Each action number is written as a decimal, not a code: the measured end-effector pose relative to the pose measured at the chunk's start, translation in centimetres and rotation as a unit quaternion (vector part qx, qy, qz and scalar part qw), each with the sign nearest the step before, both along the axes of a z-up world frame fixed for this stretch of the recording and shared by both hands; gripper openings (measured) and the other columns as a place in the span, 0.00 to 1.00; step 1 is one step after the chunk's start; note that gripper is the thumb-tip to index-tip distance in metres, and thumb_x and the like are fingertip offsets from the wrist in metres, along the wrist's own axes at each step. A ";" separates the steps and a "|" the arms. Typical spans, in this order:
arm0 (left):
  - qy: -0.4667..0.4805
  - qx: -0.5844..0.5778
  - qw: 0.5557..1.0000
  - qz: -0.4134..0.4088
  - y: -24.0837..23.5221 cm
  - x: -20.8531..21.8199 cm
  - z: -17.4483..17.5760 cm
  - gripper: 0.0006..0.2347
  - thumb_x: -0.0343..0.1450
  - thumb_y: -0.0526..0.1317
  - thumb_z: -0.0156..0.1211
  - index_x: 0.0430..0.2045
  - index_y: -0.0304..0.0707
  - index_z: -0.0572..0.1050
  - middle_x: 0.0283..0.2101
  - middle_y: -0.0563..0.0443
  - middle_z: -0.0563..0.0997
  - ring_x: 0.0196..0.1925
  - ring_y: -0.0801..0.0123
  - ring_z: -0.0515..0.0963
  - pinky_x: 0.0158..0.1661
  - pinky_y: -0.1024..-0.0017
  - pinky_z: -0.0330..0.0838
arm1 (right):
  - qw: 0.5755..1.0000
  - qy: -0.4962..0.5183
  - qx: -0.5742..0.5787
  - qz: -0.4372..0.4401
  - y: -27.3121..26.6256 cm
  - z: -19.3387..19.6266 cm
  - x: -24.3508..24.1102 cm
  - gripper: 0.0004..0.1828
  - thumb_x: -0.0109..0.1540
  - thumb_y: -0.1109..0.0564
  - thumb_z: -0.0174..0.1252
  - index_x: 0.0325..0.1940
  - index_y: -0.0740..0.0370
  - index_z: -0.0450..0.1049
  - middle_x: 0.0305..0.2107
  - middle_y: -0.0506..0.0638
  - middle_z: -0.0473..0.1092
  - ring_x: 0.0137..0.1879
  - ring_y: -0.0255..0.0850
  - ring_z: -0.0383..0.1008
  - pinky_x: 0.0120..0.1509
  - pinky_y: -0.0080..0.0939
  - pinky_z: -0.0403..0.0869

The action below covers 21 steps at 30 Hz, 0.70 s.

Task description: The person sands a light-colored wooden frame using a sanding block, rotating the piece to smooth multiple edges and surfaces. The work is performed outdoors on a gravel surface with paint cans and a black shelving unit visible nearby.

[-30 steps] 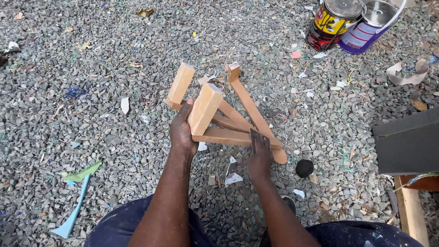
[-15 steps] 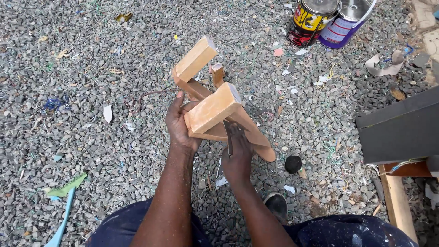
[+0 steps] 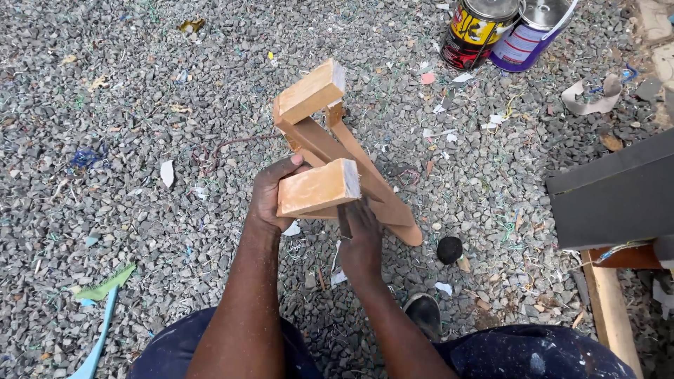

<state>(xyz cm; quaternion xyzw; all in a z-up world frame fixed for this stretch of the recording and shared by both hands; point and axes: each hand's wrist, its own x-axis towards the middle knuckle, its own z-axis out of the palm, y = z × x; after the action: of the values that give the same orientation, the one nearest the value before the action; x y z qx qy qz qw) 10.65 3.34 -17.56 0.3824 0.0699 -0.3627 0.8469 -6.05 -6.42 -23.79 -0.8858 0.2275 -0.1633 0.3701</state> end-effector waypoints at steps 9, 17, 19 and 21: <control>0.011 0.012 1.000 0.020 0.3 -1.4 1.1 0.07 0.63 0.35 0.67 0.18 0.27 0.80 0.21 0.34 0.82 0.22 0.49 0.84 0.28 0.61 0.83 | 0.999 -0.024 -0.007 -0.023 0.2 0.4 -1.4 0.38 0.52 0.77 0.50 0.67 0.66 0.67 0.72 0.63 0.57 0.76 0.65 0.53 0.71 0.76 0.57; 0.008 -0.022 0.999 0.028 -1.1 -1.7 1.0 0.07 0.64 0.35 0.66 0.18 0.26 0.81 0.22 0.34 0.82 0.22 0.50 0.85 0.31 0.63 0.83 | 0.997 -0.034 -0.024 -0.058 -0.8 -4.9 0.2 0.29 0.62 0.63 0.57 0.68 0.57 0.68 0.53 0.53 0.68 0.73 0.57 0.60 0.67 0.70 0.62; 0.000 -0.027 1.000 0.001 -1.6 -1.7 1.4 0.07 0.64 0.35 0.67 0.19 0.26 0.81 0.23 0.33 0.83 0.23 0.50 0.85 0.32 0.62 0.84 | 0.996 -0.058 -0.029 -0.067 0.9 -2.7 0.8 0.26 0.63 0.63 0.55 0.66 0.52 0.71 0.42 0.43 0.72 0.72 0.52 0.62 0.68 0.65 0.62; -0.030 0.009 0.996 -0.079 -1.6 -1.5 1.5 0.11 0.63 0.41 0.71 0.19 0.28 0.83 0.23 0.43 0.84 0.24 0.57 0.84 0.20 0.68 0.76 | 0.971 -0.187 -0.138 -0.054 3.5 4.8 0.6 0.24 0.58 0.68 0.57 0.59 0.60 0.73 0.60 0.54 0.73 0.68 0.55 0.65 0.60 0.56 0.64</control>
<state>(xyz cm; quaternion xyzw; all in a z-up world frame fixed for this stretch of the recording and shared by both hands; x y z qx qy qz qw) 9.19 1.75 -16.08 0.4054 0.0175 -0.4162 0.8137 -5.47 -2.95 -18.98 -0.8684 0.1767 -0.3756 0.2712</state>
